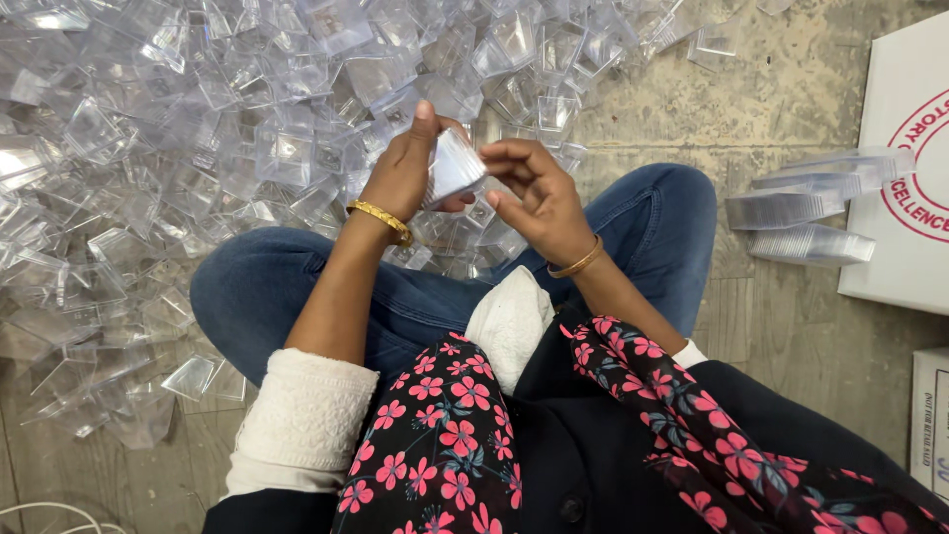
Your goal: The person sits on the floor and nests small clear plastic cups one at a time, picking loose cups from a large pile and pressing them into a growing stack held in the other hand, setting completed stacks aside.
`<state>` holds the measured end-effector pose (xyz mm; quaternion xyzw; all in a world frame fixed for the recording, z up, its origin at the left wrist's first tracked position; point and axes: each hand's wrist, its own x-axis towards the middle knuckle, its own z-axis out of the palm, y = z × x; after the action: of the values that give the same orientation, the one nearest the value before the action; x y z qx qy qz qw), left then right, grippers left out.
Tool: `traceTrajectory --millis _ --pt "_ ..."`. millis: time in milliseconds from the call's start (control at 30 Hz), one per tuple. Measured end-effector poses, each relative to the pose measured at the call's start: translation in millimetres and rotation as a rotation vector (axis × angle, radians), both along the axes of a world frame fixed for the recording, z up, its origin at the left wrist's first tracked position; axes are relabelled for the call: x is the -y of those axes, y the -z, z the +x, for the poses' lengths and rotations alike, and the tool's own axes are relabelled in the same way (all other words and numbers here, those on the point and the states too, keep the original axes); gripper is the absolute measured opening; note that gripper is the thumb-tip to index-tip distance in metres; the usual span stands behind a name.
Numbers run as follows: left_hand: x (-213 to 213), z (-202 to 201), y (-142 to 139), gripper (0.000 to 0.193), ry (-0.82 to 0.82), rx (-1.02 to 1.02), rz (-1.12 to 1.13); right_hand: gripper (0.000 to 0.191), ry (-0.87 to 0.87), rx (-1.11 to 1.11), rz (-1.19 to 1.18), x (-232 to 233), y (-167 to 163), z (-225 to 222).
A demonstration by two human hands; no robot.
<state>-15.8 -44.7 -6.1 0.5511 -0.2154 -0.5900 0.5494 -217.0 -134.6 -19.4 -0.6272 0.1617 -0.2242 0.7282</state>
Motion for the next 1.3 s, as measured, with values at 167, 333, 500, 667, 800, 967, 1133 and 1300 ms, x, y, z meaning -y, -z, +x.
traceTrajectory --millis 167,333,500,667,800,967,1133,1300 --pt "-3 0 1 0.074 -0.049 0.19 -0.029 0.045 0.004 -0.09 0.051 -4 -5 12" --pt "-6 0 -1 0.05 0.128 0.38 0.016 0.038 -0.018 -0.073 0.121 -9 5 12" --pt "-8 1 -2 0.052 0.064 0.796 0.001 0.024 0.116 -0.303 -0.088 26 16 -13" --pt "-7 3 1 0.052 -0.044 0.838 0.102 0.03 0.47 -1.125 -0.806 127 51 -47" --pt "-5 -1 7 0.053 -0.099 0.943 0.012 0.052 0.342 -1.407 -0.77 141 106 -45" --pt "-5 1 12 0.046 -0.098 1.01 -0.007 0.024 0.599 -1.101 -0.657 110 110 -33" --pt "-3 -4 13 0.045 0.017 1.01 0.012 0.014 0.618 -0.505 -0.609 82 52 -32" --pt "-4 -5 16 0.059 0.218 0.928 -0.121 0.026 0.104 -0.116 0.136 29 49 10"
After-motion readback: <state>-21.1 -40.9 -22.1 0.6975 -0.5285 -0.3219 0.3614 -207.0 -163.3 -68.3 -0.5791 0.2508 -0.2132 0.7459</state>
